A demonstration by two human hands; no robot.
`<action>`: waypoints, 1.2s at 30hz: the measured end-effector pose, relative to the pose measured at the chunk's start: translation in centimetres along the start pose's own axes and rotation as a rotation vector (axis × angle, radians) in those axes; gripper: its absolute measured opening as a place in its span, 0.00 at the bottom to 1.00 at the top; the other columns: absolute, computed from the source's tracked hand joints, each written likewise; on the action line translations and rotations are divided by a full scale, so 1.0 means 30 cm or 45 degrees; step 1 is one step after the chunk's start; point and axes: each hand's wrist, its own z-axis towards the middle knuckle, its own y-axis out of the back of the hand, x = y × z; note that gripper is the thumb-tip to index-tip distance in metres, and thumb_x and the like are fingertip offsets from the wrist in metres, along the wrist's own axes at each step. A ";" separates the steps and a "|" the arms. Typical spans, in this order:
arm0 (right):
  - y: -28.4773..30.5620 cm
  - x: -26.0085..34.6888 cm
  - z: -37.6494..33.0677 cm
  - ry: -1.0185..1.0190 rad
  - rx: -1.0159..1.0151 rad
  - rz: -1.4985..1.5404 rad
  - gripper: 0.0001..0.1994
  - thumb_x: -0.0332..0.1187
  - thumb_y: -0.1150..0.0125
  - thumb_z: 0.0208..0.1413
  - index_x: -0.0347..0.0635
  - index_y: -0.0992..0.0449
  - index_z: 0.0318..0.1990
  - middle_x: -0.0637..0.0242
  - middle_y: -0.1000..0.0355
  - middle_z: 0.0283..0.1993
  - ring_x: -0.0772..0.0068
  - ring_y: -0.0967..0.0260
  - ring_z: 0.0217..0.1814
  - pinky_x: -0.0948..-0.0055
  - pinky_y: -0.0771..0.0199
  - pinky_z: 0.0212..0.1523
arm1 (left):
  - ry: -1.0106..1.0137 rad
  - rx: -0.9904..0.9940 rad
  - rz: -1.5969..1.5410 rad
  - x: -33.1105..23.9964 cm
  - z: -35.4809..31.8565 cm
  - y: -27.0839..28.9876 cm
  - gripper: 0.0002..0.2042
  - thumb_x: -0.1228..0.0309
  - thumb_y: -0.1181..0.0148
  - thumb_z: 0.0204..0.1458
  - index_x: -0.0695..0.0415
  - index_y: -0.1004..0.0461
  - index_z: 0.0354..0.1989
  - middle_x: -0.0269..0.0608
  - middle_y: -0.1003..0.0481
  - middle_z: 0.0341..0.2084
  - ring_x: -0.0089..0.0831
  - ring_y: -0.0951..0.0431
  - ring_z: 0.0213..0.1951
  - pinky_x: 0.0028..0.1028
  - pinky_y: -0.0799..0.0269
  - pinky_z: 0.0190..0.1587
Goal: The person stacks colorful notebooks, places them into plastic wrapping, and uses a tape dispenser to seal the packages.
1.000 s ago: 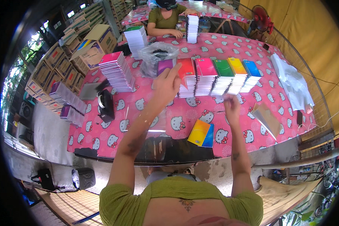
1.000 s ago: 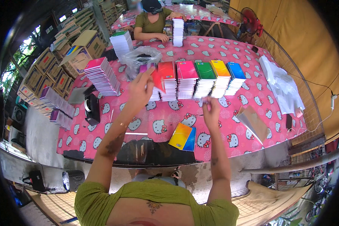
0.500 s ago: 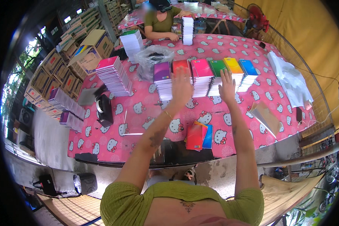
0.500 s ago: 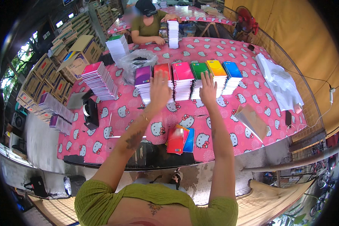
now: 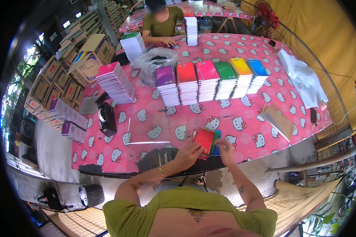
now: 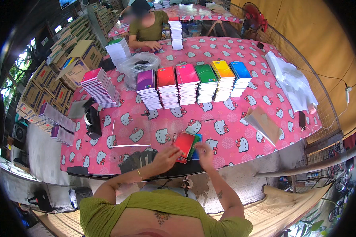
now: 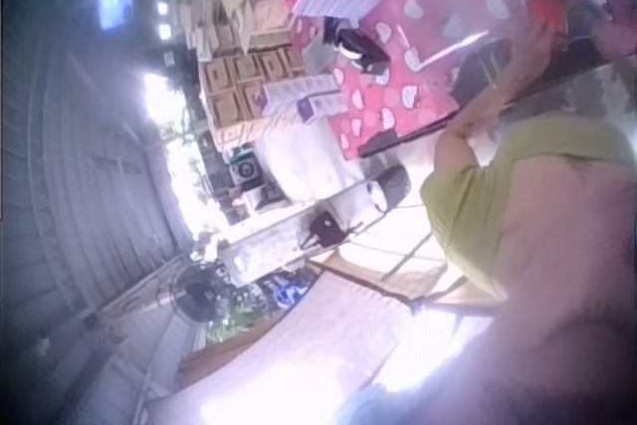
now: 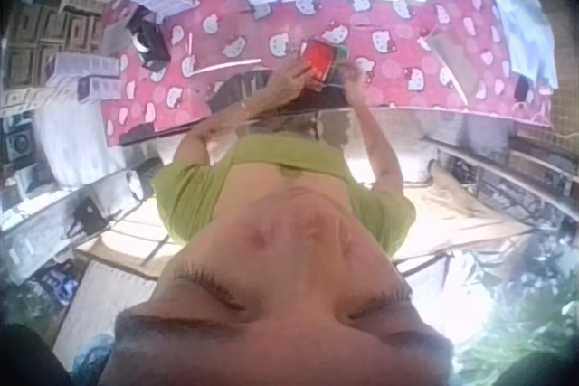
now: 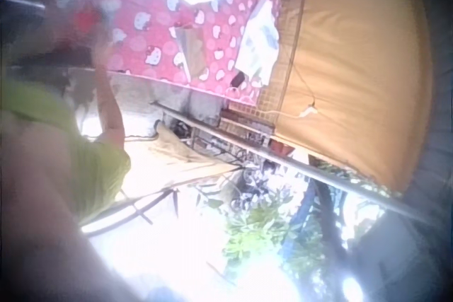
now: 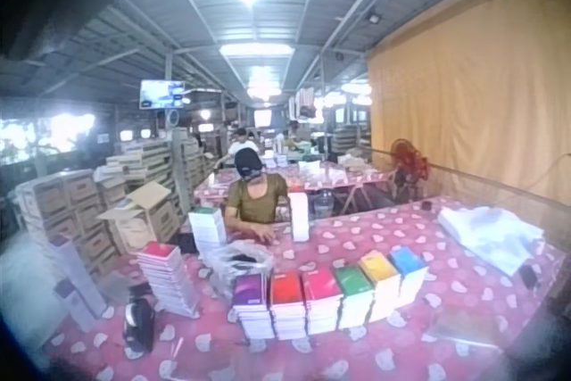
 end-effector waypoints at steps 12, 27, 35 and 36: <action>0.209 0.149 0.964 0.246 -0.418 -1.205 0.38 0.23 0.48 0.53 0.46 0.49 0.73 0.61 0.50 0.76 0.55 0.60 0.80 0.41 0.56 0.73 | 0.119 -0.285 0.467 0.420 0.832 0.083 0.20 0.73 0.44 0.55 0.62 0.30 0.57 0.53 0.27 0.55 0.48 0.29 0.59 0.48 0.38 0.63; -0.026 0.051 0.032 0.375 0.157 -0.055 0.13 0.31 0.35 0.54 0.42 0.23 0.47 0.62 0.25 0.43 0.66 0.28 0.38 0.67 0.28 0.39 | 0.396 -0.010 -0.030 0.121 0.473 0.081 0.17 0.57 0.44 0.57 0.61 0.24 0.28 0.53 0.23 0.22 0.51 0.21 0.26 0.47 0.27 0.30; 0.205 -0.008 0.430 0.417 -0.367 -0.620 0.22 0.29 0.37 0.55 0.35 0.30 0.57 0.45 0.32 0.58 0.48 0.32 0.58 0.58 0.32 0.58 | 0.509 -0.524 -0.017 0.343 0.442 0.060 0.17 0.67 0.39 0.53 0.58 0.26 0.50 0.52 0.23 0.42 0.51 0.23 0.44 0.46 0.28 0.47; 0.275 -0.043 0.545 0.378 -0.374 -0.583 0.29 0.29 0.37 0.52 0.40 0.35 0.64 0.44 0.40 0.66 0.39 0.44 0.68 0.50 0.41 0.66 | 0.434 -0.562 0.349 0.439 0.465 0.133 0.25 0.67 0.38 0.52 0.57 0.30 0.59 0.51 0.25 0.51 0.50 0.26 0.53 0.44 0.32 0.58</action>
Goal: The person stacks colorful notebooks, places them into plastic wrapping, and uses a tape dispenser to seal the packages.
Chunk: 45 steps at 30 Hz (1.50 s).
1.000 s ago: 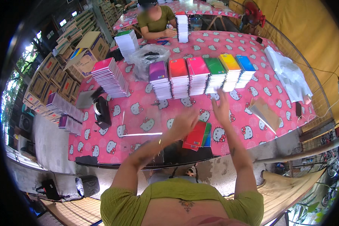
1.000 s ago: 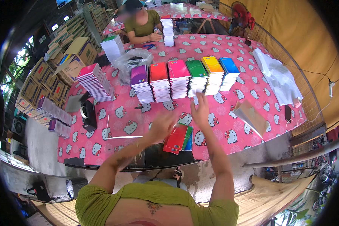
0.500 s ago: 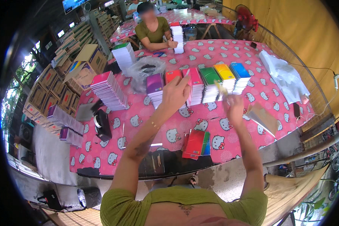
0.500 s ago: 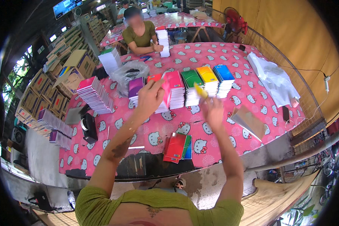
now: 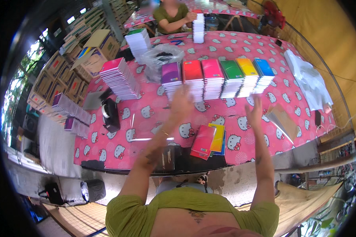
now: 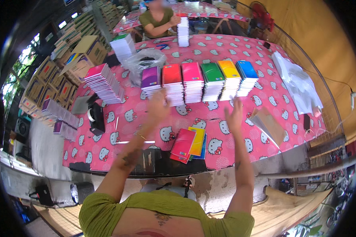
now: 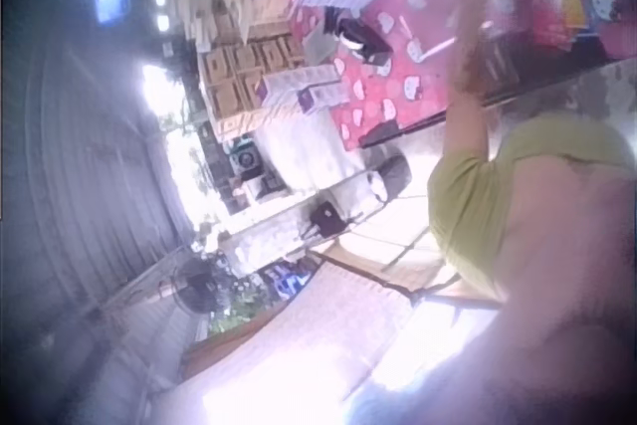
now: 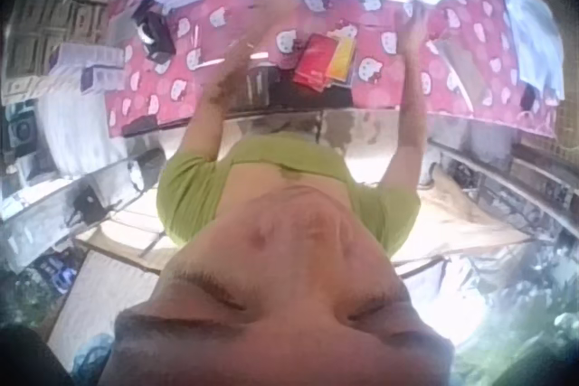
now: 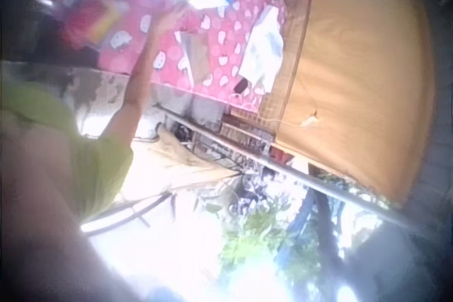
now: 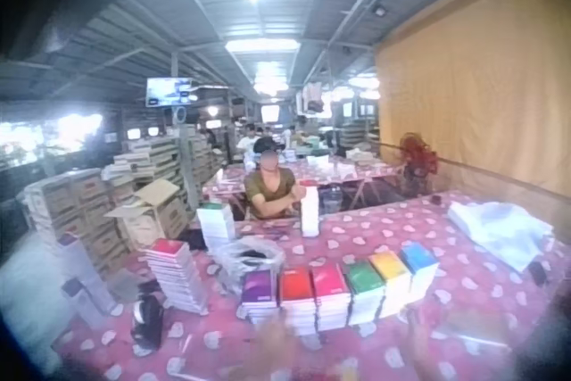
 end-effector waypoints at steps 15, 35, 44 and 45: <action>0.176 0.151 0.210 0.229 -0.370 -0.226 0.11 0.27 0.35 0.51 0.41 0.20 0.44 0.59 0.28 0.37 0.53 0.28 0.38 0.57 0.29 0.36 | 0.265 -0.104 -0.351 0.064 0.029 0.517 0.12 0.79 0.49 0.59 0.63 0.24 0.50 0.50 0.21 0.45 0.44 0.20 0.48 0.38 0.25 0.51; -0.162 0.479 -0.468 -1.258 0.749 1.472 0.21 0.38 0.32 0.55 0.38 0.28 0.52 0.63 0.24 0.47 0.68 0.25 0.48 0.64 0.24 0.50 | 1.200 0.525 -1.414 -0.159 -0.593 -0.089 0.20 0.68 0.41 0.55 0.60 0.31 0.55 0.31 0.27 0.36 0.25 0.27 0.40 0.30 0.29 0.47; 0.026 0.539 -0.366 -1.436 1.296 1.677 0.23 0.43 0.32 0.54 0.39 0.28 0.52 0.63 0.22 0.43 0.70 0.22 0.45 0.65 0.19 0.49 | -0.543 0.366 -0.291 -0.181 -0.518 0.402 0.34 0.75 0.34 0.41 0.56 0.36 0.61 0.49 0.36 0.63 0.46 0.40 0.68 0.52 0.49 0.69; 0.025 0.572 -0.378 -1.405 1.284 1.678 0.26 0.46 0.33 0.55 0.39 0.30 0.54 0.61 0.23 0.47 0.68 0.23 0.49 0.64 0.22 0.53 | -0.606 0.261 -0.346 -0.165 -0.523 0.408 0.34 0.75 0.32 0.39 0.55 0.36 0.61 0.50 0.37 0.64 0.47 0.42 0.70 0.54 0.51 0.70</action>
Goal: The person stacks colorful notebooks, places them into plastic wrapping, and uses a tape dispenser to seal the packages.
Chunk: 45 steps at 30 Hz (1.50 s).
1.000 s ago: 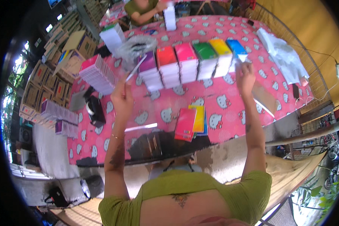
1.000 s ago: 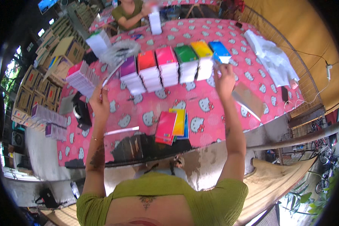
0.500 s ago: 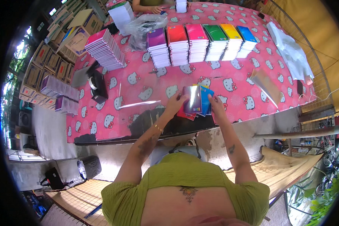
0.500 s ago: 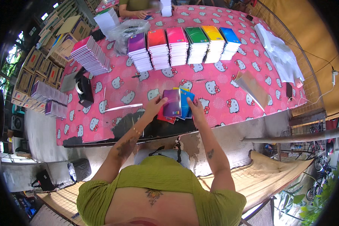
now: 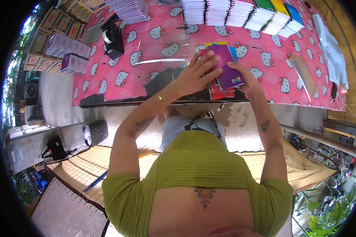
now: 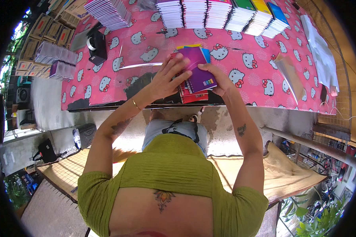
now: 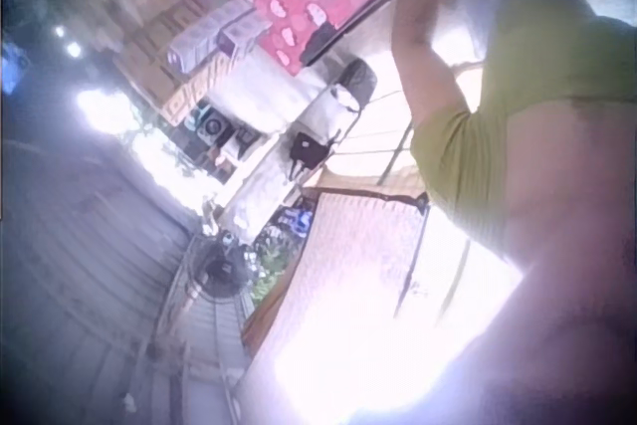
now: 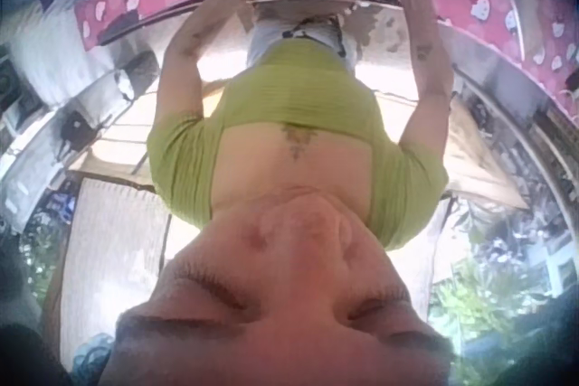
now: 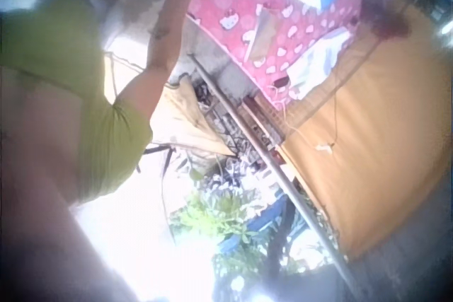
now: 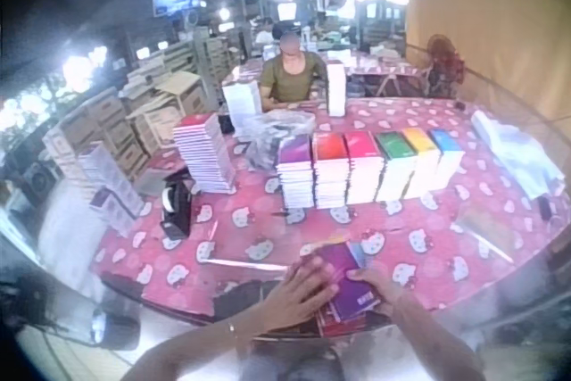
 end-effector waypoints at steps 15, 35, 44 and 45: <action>0.004 -0.311 0.149 1.119 -0.126 -0.607 0.55 0.64 0.29 0.43 0.43 0.48 0.72 0.59 0.40 0.63 0.63 0.41 0.65 0.63 0.40 0.65 | 1.084 -0.265 -1.386 -0.015 -0.116 -0.215 0.44 0.83 0.32 0.37 0.55 0.48 0.67 0.43 0.34 0.52 0.33 0.31 0.55 0.32 0.32 0.57; 0.029 -0.369 0.171 0.924 -0.185 -0.411 0.42 0.27 0.19 0.39 0.41 0.43 0.60 0.60 0.32 0.54 0.67 0.33 0.59 0.64 0.31 0.59 | 1.127 0.087 -1.075 0.004 -0.122 -0.194 0.40 0.72 0.25 0.40 0.59 0.44 0.60 0.47 0.27 0.50 0.37 0.25 0.53 0.34 0.28 0.54; 0.139 -0.340 0.186 0.708 -0.089 -0.616 0.39 0.28 0.20 0.41 0.40 0.42 0.59 0.60 0.30 0.54 0.69 0.32 0.57 0.65 0.30 0.58 | 0.742 0.372 -0.267 -0.009 0.077 0.049 0.50 0.58 0.25 0.41 0.66 0.50 0.69 0.62 0.39 0.63 0.55 0.41 0.67 0.47 0.44 0.67; 0.171 -0.366 0.215 0.607 -0.052 -0.420 0.39 0.28 0.21 0.42 0.40 0.41 0.60 0.60 0.30 0.54 0.69 0.32 0.57 0.65 0.30 0.58 | 0.666 0.379 -0.153 -0.055 0.102 0.041 0.51 0.55 0.27 0.42 0.68 0.51 0.69 0.63 0.41 0.65 0.56 0.43 0.68 0.48 0.47 0.68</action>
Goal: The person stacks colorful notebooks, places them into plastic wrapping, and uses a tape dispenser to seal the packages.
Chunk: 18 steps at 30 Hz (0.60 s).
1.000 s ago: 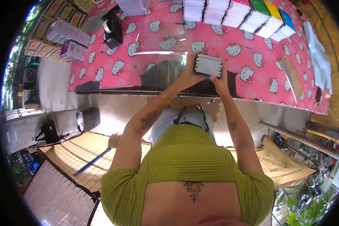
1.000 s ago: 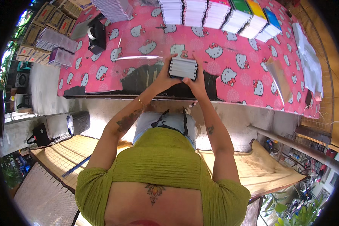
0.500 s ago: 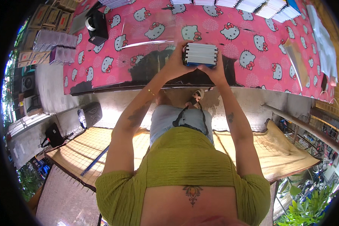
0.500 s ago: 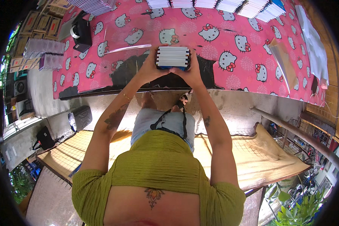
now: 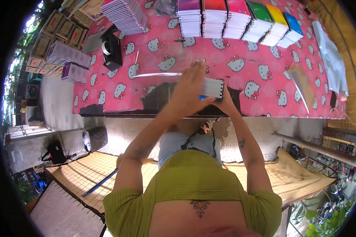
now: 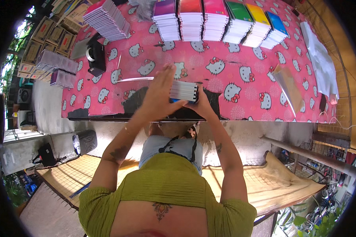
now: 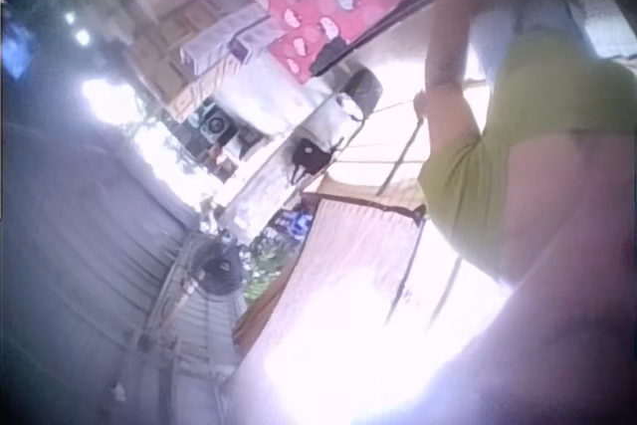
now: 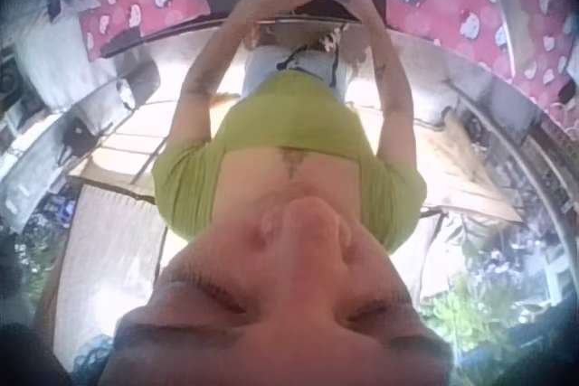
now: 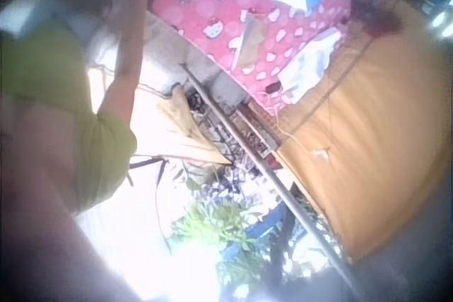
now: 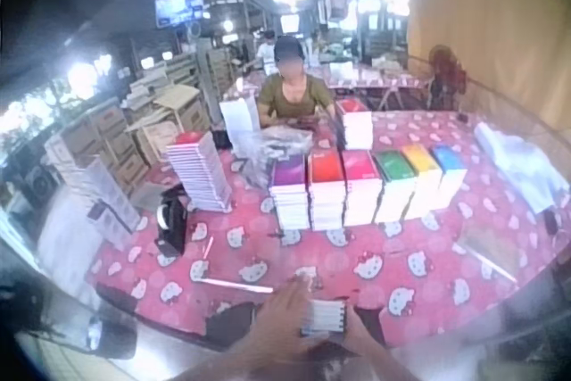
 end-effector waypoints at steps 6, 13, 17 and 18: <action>-0.015 0.051 0.000 0.008 0.056 0.034 0.34 0.30 0.24 0.47 0.40 0.40 0.59 0.61 0.31 0.55 0.68 0.30 0.55 0.67 0.26 0.54 | -0.140 -0.046 0.365 -0.073 0.018 -0.022 0.49 0.46 0.31 0.42 0.71 0.45 0.65 0.63 0.39 0.63 0.56 0.40 0.66 0.50 0.47 0.67; -0.183 0.290 0.071 0.523 0.266 -0.962 0.41 0.38 0.23 0.44 0.39 0.39 0.65 0.51 0.33 0.60 0.50 0.32 0.61 0.58 0.30 0.59 | 0.285 -0.149 0.151 0.113 -0.112 0.070 0.35 0.46 0.28 0.40 0.64 0.29 0.47 0.51 0.23 0.38 0.47 0.22 0.43 0.45 0.29 0.48; -0.284 0.123 0.248 0.672 0.166 -1.313 0.45 0.53 0.30 0.47 0.45 0.43 0.70 0.49 0.47 0.73 0.46 0.55 0.77 0.48 0.49 0.71 | 1.084 -0.610 -0.541 0.376 -0.272 0.163 0.35 0.44 0.28 0.42 0.68 0.26 0.42 0.52 0.20 0.29 0.43 0.18 0.33 0.34 0.23 0.36; -0.307 0.069 0.291 0.534 0.202 -1.530 0.49 0.64 0.36 0.46 0.46 0.45 0.71 0.52 0.53 0.76 0.49 0.61 0.80 0.43 0.58 0.73 | 1.221 -0.656 -0.763 0.461 -0.282 0.180 0.35 0.44 0.28 0.43 0.70 0.25 0.41 0.52 0.19 0.30 0.40 0.17 0.34 0.32 0.23 0.35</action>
